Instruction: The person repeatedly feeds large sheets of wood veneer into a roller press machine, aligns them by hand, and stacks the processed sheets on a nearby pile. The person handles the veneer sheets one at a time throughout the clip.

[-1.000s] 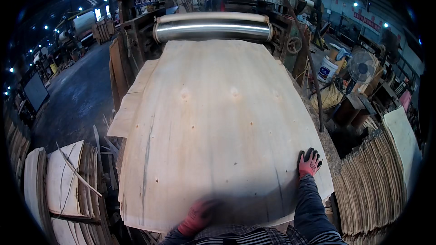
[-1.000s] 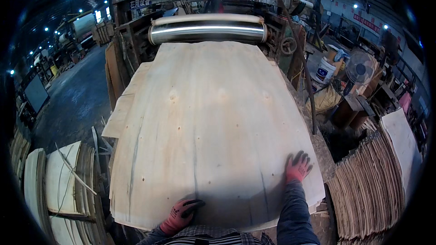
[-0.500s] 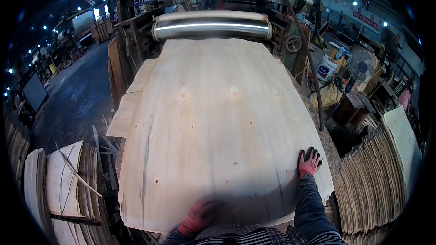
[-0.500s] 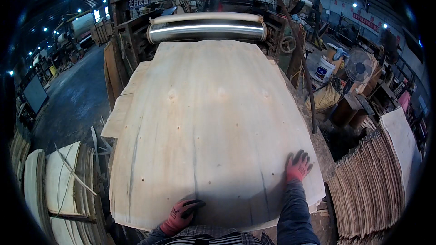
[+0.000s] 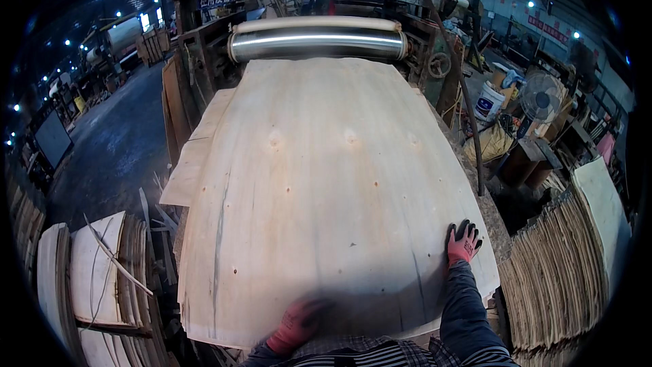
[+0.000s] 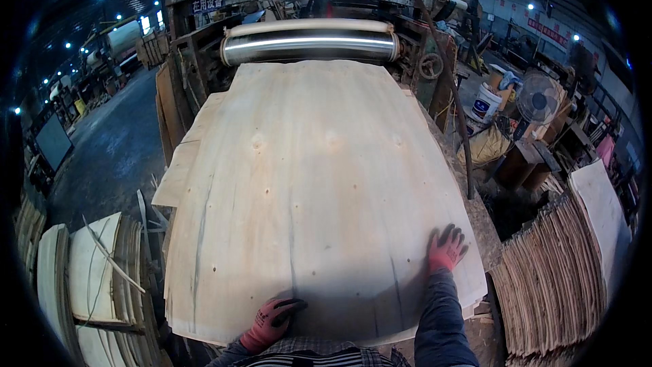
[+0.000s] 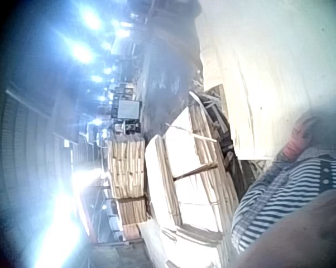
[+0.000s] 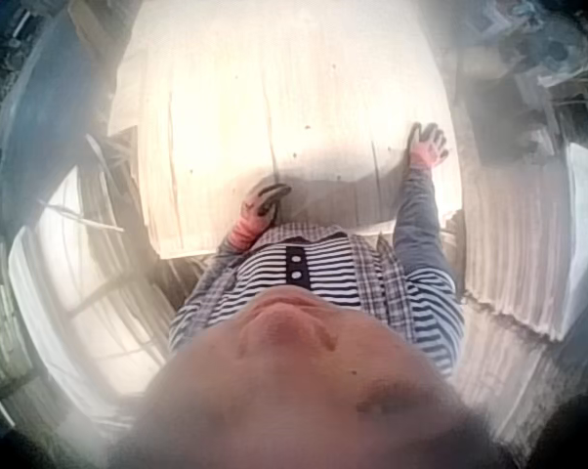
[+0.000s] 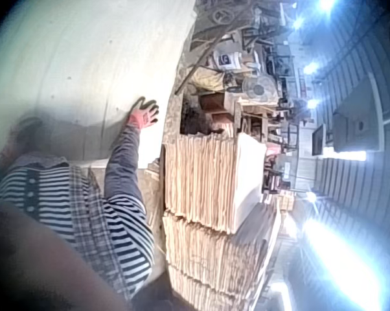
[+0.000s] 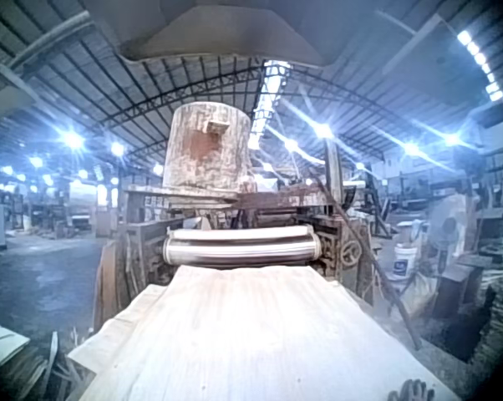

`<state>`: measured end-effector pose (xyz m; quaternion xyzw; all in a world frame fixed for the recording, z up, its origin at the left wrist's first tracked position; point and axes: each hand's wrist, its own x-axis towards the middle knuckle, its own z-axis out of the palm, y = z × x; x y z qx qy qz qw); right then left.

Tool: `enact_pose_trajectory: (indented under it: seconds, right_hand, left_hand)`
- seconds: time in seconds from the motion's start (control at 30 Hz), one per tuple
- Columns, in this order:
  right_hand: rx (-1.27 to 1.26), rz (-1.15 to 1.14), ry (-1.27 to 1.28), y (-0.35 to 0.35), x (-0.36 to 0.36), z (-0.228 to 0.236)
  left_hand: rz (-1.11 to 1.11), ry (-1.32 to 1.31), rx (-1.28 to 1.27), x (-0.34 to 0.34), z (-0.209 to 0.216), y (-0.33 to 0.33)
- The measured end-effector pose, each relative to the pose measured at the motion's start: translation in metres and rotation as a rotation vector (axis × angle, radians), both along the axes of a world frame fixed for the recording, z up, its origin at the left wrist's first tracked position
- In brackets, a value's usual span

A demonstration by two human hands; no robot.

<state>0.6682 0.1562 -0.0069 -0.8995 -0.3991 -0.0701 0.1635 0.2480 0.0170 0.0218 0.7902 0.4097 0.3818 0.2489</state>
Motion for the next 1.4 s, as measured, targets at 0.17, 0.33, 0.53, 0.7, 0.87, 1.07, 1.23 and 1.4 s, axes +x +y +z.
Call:
enact_pose_trajectory:
  seconds: [0.17, 0.33, 0.53, 0.7, 0.87, 1.07, 1.23, 1.4]
  right_hand:
    - [-0.001, -0.008, 0.006, 0.0, 0.002, -0.002]
    - [0.01, 0.001, 0.004, 0.0, 0.002, -0.002]
    - [0.02, 0.003, -0.015, 0.0, 0.004, -0.005]
    - [0.0, -0.006, -0.01, 0.0, 0.004, -0.005]
    - [-0.004, -0.013, -0.006, 0.002, 0.005, -0.006]
    - [-0.005, -0.016, -0.006, 0.0, 0.002, -0.002]
    - [0.005, -0.009, -0.01, 0.0, 0.001, -0.001]
    - [0.023, -0.001, -0.019, -0.001, 0.002, -0.002]
  left_hand:
    - [-0.002, -0.009, -0.016, 0.002, 0.007, 0.0]
    - [-0.003, -0.018, 0.002, 0.002, 0.005, 0.0]
    - [0.004, -0.022, -0.005, 0.004, 0.012, -0.001]
    - [0.017, -0.011, 0.005, 0.004, 0.006, -0.001]
    - [0.014, -0.002, 0.003, 0.003, 0.002, -0.002]
    - [0.012, 0.001, 0.013, 0.001, -0.004, -0.001]
    - [-0.002, 0.025, 0.029, 0.0, -0.002, -0.001]
    - [0.021, 0.01, 0.018, 0.001, -0.004, -0.003]
